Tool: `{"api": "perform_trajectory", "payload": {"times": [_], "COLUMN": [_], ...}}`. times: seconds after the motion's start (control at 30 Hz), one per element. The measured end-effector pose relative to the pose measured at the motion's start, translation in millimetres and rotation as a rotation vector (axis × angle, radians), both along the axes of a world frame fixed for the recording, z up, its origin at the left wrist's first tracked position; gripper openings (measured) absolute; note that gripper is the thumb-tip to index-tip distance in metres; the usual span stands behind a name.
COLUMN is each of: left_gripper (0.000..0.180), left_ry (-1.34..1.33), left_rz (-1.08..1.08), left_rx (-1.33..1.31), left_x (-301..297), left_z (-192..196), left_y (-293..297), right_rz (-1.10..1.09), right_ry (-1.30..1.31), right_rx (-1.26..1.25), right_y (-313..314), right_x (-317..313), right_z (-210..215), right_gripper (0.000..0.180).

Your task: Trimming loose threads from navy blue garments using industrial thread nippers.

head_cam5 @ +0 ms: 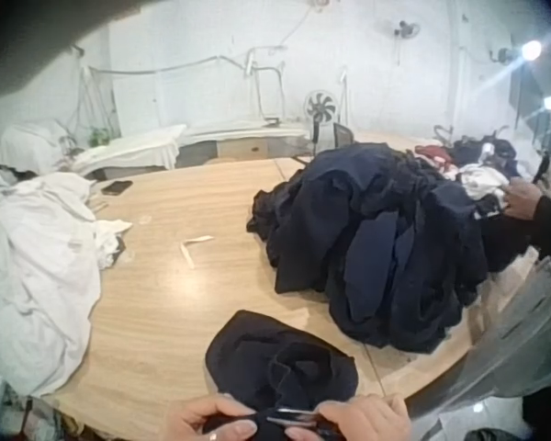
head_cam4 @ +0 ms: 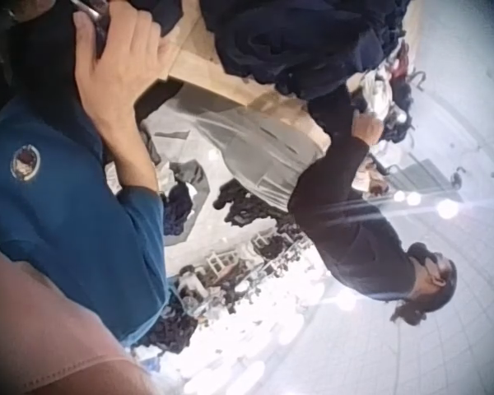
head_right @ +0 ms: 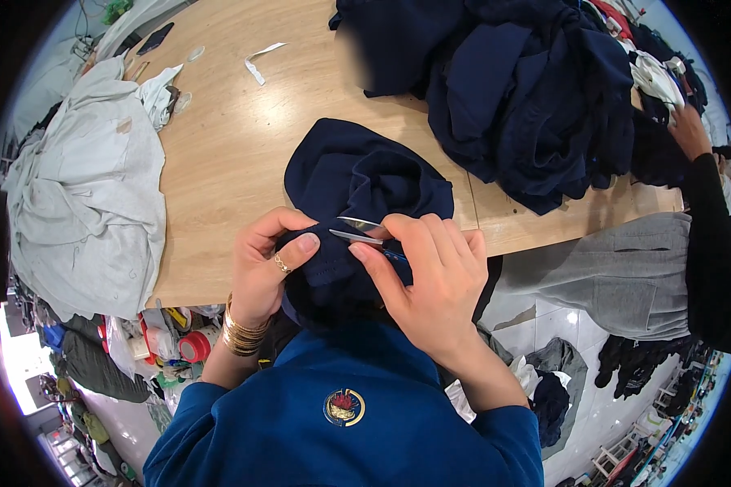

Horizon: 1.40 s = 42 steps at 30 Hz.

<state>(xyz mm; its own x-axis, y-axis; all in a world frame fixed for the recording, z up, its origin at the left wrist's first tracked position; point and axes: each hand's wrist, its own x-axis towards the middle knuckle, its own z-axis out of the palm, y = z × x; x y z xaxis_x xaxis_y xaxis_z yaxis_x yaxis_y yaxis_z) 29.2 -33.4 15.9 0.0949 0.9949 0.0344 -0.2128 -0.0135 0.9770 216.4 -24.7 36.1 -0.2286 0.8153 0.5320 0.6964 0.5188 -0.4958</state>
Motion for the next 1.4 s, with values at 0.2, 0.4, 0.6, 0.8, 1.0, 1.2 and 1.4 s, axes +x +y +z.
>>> {"api": "perform_trajectory", "payload": {"times": [0.2,0.4,0.6,0.8,1.0,1.2,1.4], "left_gripper": [0.013,0.012,0.012,0.013,0.013,0.013,0.014], "left_ry": [0.051,0.092,0.074,0.027,-0.01,-0.033,0.009], "left_rz": [0.003,0.019,0.025,0.009,-0.006,-0.014,0.002], "left_rx": [0.02,0.005,-0.006,-0.031,-0.049,-0.059,-0.041], "left_x": [2.5,0.6,3.7,2.9,1.7,0.9,1.6], "left_z": [2.1,-0.8,1.8,0.9,0.0,-0.1,-0.4], "left_y": [2.0,-0.2,0.2,0.1,0.4,0.1,0.5], "right_rz": [-0.012,0.007,0.022,0.133,0.1,0.056,0.041], "right_ry": [-0.073,-0.075,0.197,0.716,0.48,0.166,0.129], "right_rx": [0.043,0.022,-0.197,-0.807,-0.506,-0.217,-0.148], "right_y": [1.8,2.5,-0.4,-2.4,1.8,3.0,3.2], "right_x": [4.6,2.9,-0.4,-1.6,4.3,3.6,2.7], "right_z": [5.8,0.7,-7.0,-7.5,-7.1,-4.4,-4.0], "right_gripper": [0.024,0.025,0.023,0.022,0.024,0.028,0.03]}}
